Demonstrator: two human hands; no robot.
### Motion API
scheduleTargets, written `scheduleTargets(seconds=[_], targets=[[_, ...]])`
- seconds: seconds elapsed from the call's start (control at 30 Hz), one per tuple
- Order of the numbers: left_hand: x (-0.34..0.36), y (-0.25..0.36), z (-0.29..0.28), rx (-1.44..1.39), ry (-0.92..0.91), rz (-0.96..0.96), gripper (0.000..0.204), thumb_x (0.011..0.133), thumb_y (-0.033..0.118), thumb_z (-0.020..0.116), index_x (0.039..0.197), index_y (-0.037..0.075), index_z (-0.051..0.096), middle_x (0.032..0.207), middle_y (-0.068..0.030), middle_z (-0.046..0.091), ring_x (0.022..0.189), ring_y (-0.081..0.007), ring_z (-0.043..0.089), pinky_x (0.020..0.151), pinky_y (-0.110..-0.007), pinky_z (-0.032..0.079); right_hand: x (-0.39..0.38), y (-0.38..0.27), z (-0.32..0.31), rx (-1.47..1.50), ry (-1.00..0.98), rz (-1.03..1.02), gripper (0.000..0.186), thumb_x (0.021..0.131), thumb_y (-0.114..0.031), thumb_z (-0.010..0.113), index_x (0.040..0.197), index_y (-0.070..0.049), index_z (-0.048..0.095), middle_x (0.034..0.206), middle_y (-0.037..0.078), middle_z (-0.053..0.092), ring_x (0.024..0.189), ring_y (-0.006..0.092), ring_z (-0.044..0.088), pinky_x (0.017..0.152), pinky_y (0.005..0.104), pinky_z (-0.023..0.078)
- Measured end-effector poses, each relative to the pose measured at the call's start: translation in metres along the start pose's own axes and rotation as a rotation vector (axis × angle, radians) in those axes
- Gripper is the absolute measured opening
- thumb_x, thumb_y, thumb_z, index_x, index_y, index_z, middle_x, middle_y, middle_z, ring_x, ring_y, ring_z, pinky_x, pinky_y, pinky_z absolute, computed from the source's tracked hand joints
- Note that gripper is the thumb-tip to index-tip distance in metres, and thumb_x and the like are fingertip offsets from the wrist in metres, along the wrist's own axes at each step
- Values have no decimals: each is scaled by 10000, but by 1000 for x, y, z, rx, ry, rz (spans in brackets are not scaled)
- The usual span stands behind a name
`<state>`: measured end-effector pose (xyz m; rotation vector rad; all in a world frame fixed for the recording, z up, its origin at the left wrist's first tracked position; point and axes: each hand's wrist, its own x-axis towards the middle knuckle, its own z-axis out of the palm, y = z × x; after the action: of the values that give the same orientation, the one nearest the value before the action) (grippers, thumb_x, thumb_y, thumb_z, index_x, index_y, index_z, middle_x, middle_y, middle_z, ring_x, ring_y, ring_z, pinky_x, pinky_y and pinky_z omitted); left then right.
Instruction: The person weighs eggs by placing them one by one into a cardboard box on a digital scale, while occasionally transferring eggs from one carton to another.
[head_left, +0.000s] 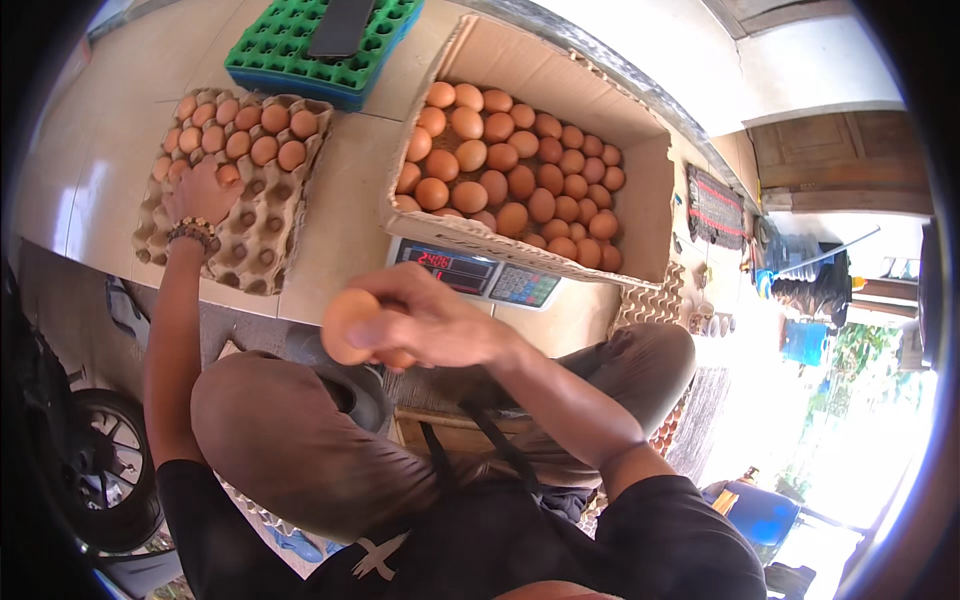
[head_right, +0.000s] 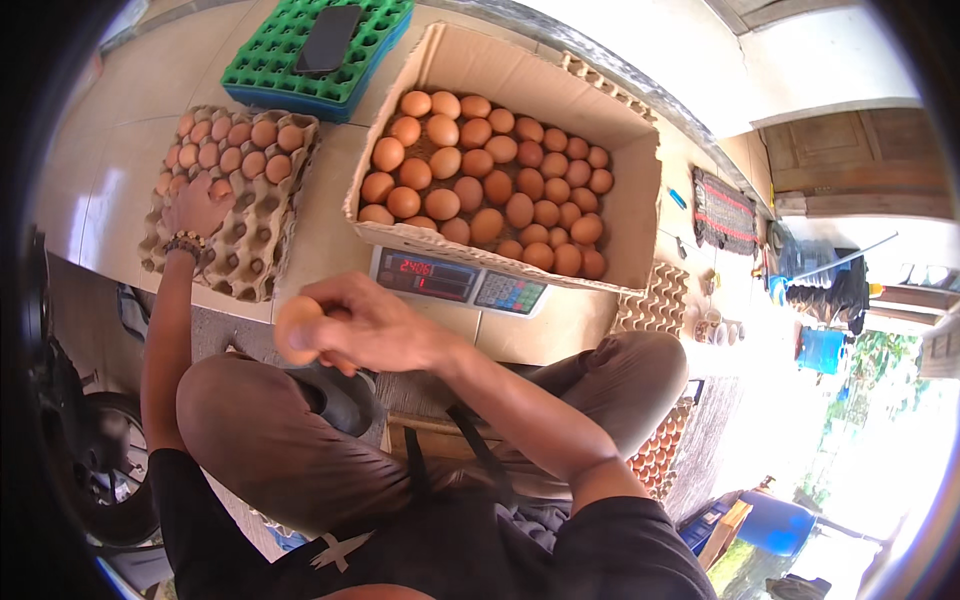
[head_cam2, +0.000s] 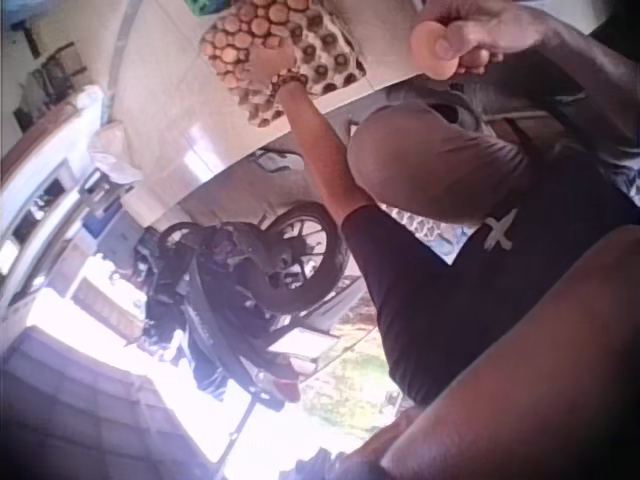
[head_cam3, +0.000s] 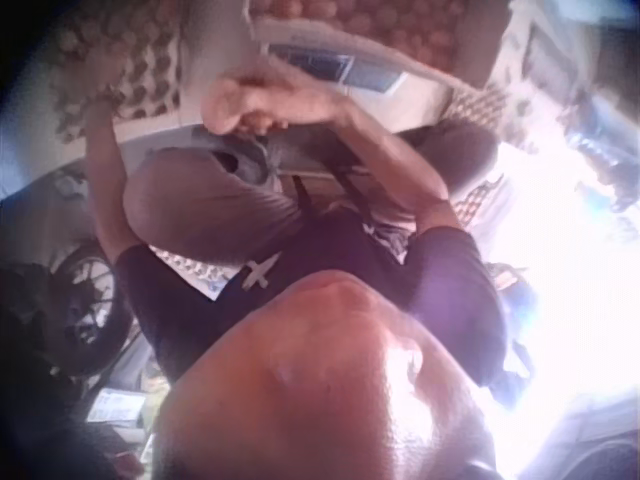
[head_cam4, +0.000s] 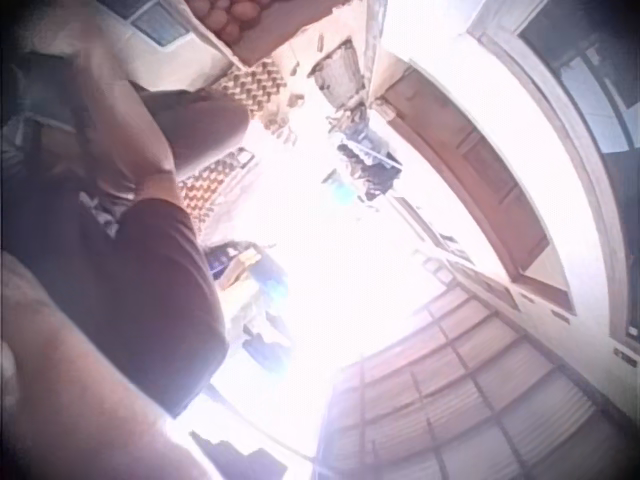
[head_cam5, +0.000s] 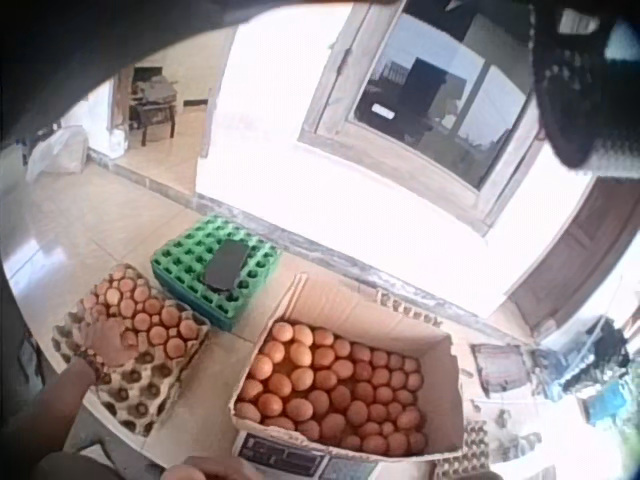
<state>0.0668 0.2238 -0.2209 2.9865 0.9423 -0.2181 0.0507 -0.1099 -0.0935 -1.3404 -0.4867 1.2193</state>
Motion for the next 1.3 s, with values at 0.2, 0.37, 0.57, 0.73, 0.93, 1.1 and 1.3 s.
scheduleTargets(seconds=[0.2,0.37,0.57,0.73,0.93,1.1,1.3], targets=[[37,-32,33,-90,51,151,514,679,457,745,1002,71,645,925,-144,672,966,-354,637,765,-434,517,-104,-54,-106,-293,421,-117,417,816,-353,651,985,27,665,694,30,618,532,80,572,438,211,441],[60,-53,35,-460,7,119,479,709,454,781,878,14,699,765,-79,652,730,-216,619,661,-360,492,-114,-54,-232,-872,478,295,441,860,-422,556,967,-14,685,785,61,604,722,167,630,592,319,588],[35,-69,3,-1182,-214,-240,530,830,426,755,1141,15,630,1072,-45,623,923,-146,613,841,-269,526,-103,-44,-259,-1199,321,631,501,860,-491,523,1024,-39,665,883,83,641,838,206,650,646,335,576],[-2,-42,-71,-1585,-318,-26,628,917,402,658,1314,-50,478,1293,-119,539,1182,-204,543,1048,-319,469,-98,-14,-277,-1008,382,783,520,877,-505,481,1018,-38,660,986,119,663,934,249,649,671,387,576],[-45,76,-165,-1484,-525,581,554,974,347,571,1309,-86,488,1376,-188,517,1284,-247,508,1117,-396,410,-97,-7,-268,-924,549,785,559,896,-523,444,1067,-34,652,1100,164,659,1035,293,632,732,434,573],[-86,226,-167,-996,-555,841,519,858,424,726,1120,-24,694,1033,-61,705,939,-111,627,863,-279,501,-100,20,-278,-1275,695,564,579,826,-466,565,1194,-25,635,1172,185,655,1088,302,640,892,386,532],[-112,353,-102,-523,-367,1119,524,725,535,793,826,22,746,702,-123,692,667,-173,663,655,-318,510,-109,13,-260,-1376,871,332,290,835,-276,540,891,-46,709,1002,181,694,959,335,679,828,442,545]])
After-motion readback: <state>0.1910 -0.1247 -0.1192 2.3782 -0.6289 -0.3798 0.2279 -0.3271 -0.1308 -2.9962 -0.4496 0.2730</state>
